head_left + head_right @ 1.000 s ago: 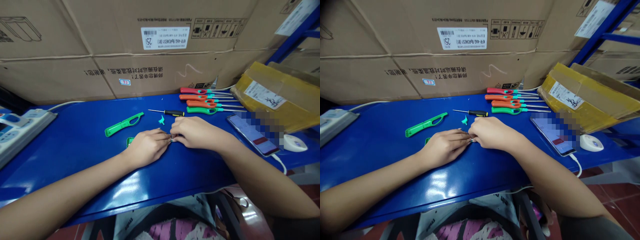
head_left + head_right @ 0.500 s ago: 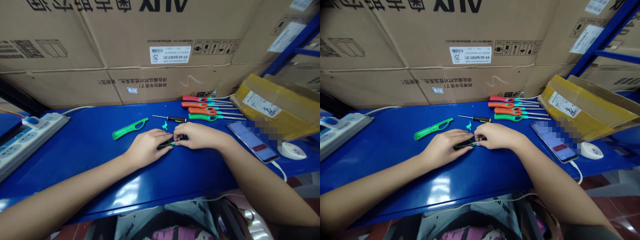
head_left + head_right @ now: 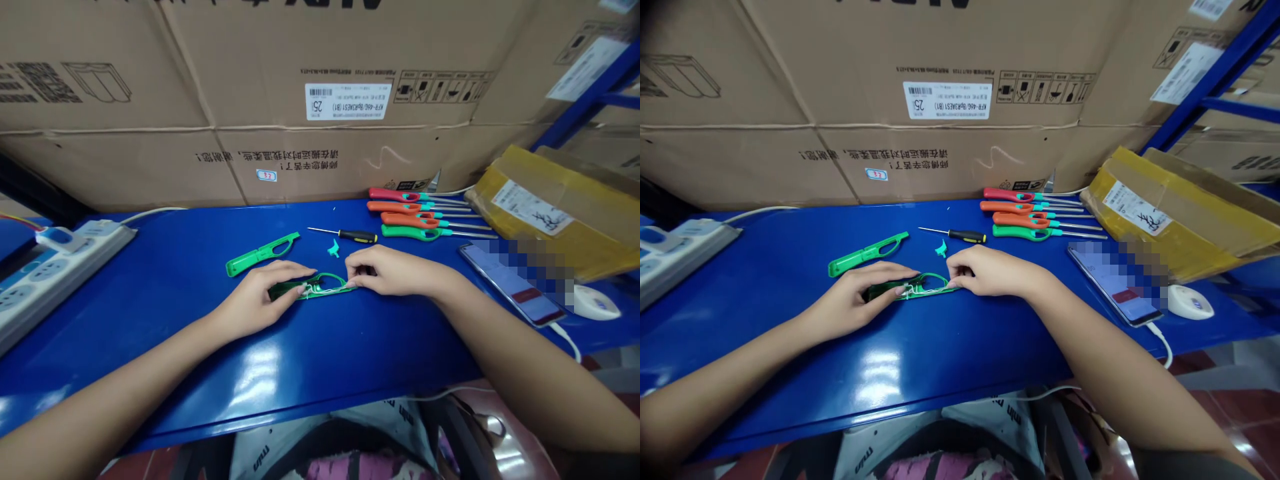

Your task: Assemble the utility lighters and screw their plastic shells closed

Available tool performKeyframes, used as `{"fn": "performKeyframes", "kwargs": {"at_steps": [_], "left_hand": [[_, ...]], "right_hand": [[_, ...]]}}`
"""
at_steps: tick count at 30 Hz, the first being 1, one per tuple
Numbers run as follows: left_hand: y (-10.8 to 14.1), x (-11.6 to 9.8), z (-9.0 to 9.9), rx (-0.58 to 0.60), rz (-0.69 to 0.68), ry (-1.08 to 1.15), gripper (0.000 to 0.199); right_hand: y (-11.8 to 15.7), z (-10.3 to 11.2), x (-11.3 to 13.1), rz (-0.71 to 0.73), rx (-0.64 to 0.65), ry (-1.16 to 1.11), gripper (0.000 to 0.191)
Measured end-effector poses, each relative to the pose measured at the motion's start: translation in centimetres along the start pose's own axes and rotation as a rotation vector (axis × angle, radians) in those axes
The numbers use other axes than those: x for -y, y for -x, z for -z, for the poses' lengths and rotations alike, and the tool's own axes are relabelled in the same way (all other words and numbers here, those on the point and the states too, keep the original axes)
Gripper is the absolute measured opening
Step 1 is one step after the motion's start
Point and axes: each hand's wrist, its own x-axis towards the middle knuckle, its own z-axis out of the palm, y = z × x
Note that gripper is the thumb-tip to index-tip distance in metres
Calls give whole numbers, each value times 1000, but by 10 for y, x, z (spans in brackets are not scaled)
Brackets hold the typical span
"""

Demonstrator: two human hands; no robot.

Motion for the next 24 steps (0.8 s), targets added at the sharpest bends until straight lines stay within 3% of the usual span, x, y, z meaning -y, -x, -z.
{"fn": "performKeyframes", "kwargs": {"at_steps": [4,7,14,24], "left_hand": [[2,0,-4,28,-71,3,34],[6,1,-4,54,-121,-61,38],[11,1,-3,125,-186,-214,41],[14,-5,-4,104,-219,-315,37]], "right_hand": [[1,-1,3,96,-118,64,3],[-1,-7,8,187,-217,36,7],[-10,-25,11,203,-149,7,9],[-9,-26,9,333,-177,89,15]]}}
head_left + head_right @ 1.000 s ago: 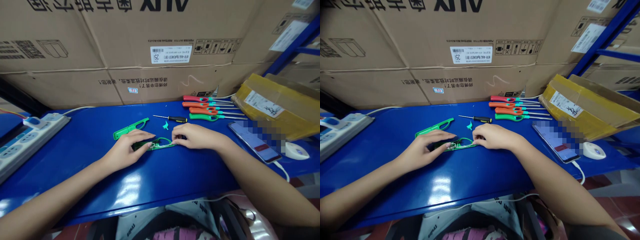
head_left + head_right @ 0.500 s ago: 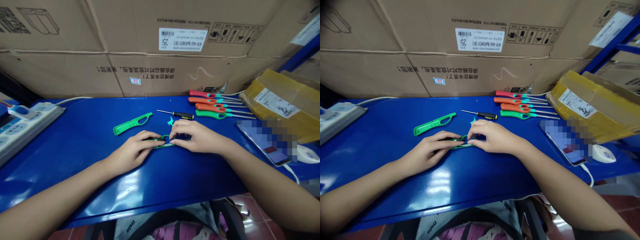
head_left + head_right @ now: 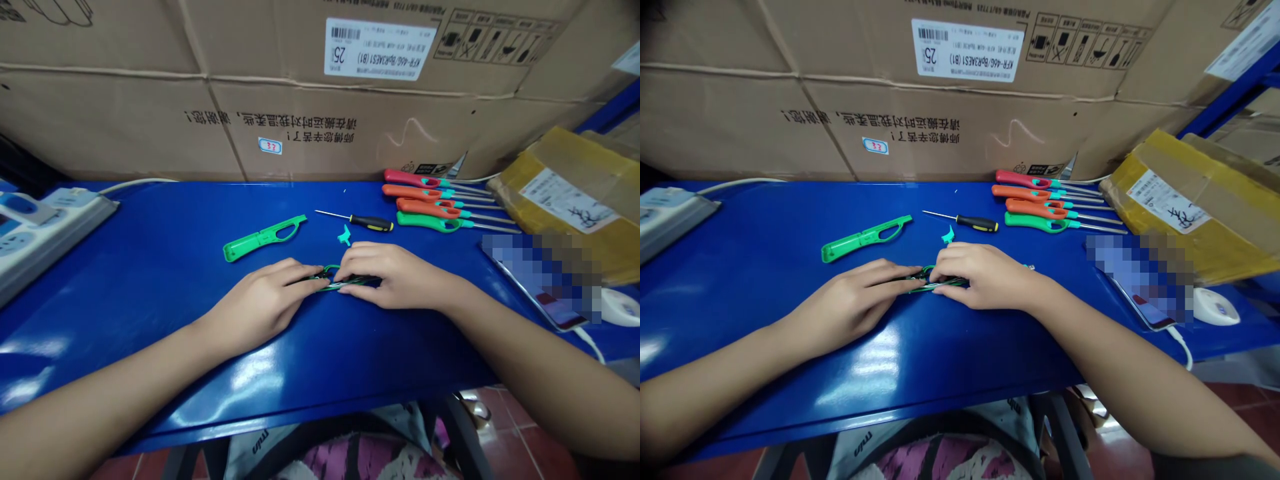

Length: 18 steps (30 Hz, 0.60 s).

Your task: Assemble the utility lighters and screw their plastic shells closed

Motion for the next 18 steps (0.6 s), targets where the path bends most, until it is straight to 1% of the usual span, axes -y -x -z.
{"fn": "performKeyframes", "kwargs": {"at_steps": [5,10,13,18], "left_hand": [[0,-1,2,2,-3,2,40],[1,-1,4,50,-29,-48,44],[1,-3,4,67,-44,-110,43],[-1,-6,4,91,-57,-159,43]], "right_hand": [[-1,-2,-1,-31,-23,-39,15],[-3,-2,0,-138,-30,-153,8],[-3,2,2,-207,-11,-225,8],[-2,5,0,-254,30,-301,12]]}}
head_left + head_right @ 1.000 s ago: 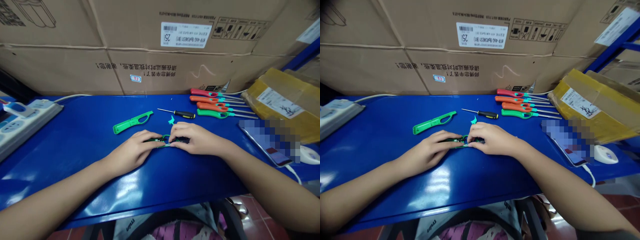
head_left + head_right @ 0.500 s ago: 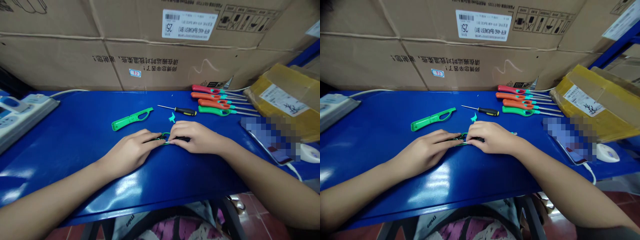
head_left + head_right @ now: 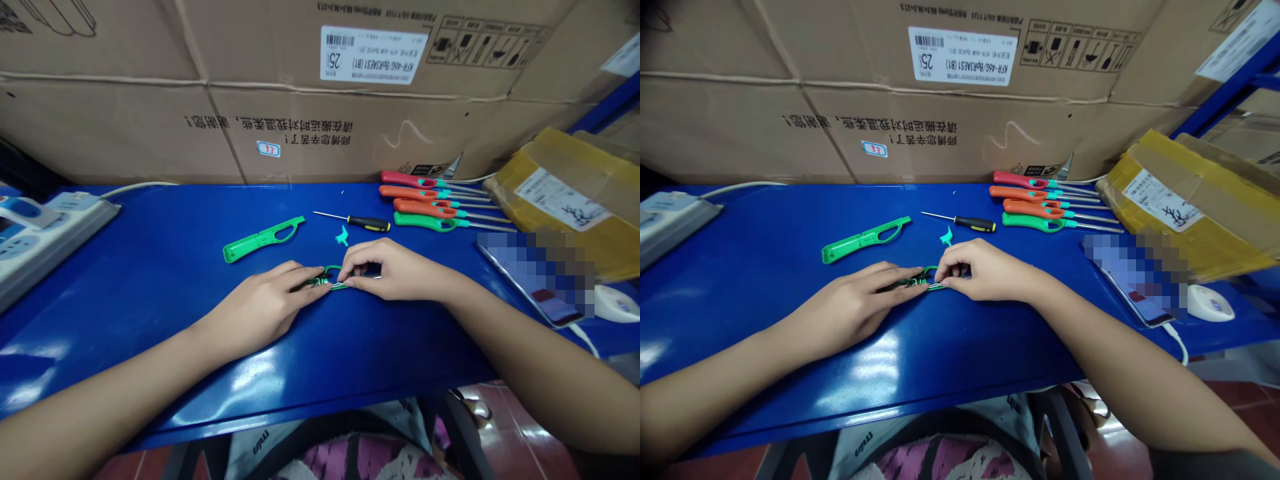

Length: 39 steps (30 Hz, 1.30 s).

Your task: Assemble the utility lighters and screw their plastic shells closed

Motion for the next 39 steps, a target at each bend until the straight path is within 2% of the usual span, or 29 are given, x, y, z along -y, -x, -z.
{"fn": "performKeyframes", "kwargs": {"at_steps": [4,9,15,30,36,39], "left_hand": [[-1,-3,1,0,18,-8,40],[0,-2,-1,-4,20,0,39],[3,0,-3,4,18,33,42],[3,0,-5,3,38,82,45],[5,1,-8,-24,1,41,47],[7,2,-10,-28,-10,14,48]], "right_hand": [[-1,-1,-1,-45,-6,-49,11],[-1,-2,-1,-8,-22,-46,12],[-2,0,-4,-39,-9,-65,9],[-1,0,-5,5,11,-54,9],[-1,-2,-4,27,-1,-70,8],[-1,-4,-1,-38,-13,-51,9]]}}
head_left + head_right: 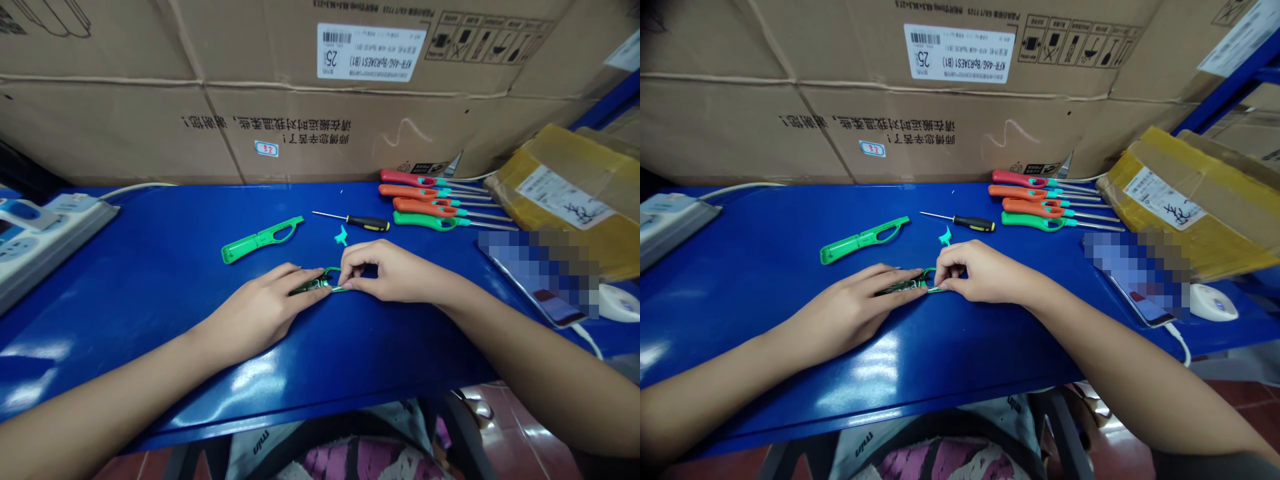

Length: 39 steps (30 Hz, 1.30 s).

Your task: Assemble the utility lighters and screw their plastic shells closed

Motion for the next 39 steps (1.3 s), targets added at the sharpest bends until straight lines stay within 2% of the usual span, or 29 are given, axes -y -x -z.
{"fn": "performKeyframes", "kwargs": {"at_steps": [4,9,17,19,20,22,24,26,28,31,34,39], "left_hand": [[1,1,0,19,-7,-13,48],[0,1,2,21,-10,-11,47],[1,1,2,22,-16,-12,46],[0,1,4,21,-22,-10,45],[-1,1,5,24,-20,-9,45],[-3,0,6,30,-8,-5,44],[-4,0,7,16,3,10,43],[-5,0,6,-22,6,40,40],[-5,0,5,-61,16,78,37],[-4,1,4,-104,34,141,35],[-4,2,4,-128,50,191,34],[-7,0,7,-157,114,269,34]], "right_hand": [[-1,-1,-1,-115,-3,-44,8],[-1,4,-3,-136,-34,-55,13],[0,6,0,-158,5,-49,13],[-1,6,-2,-153,-47,-85,14],[-1,6,-4,-148,-112,-80,13],[-3,5,-8,-107,-289,26,12],[-4,5,-14,-36,-414,198,20],[-6,5,-20,15,-418,292,35],[-7,4,-25,35,-366,321,40],[-10,4,-30,60,-316,332,25],[-10,4,-29,53,-333,276,9],[-9,4,-21,32,-369,232,9]]}}
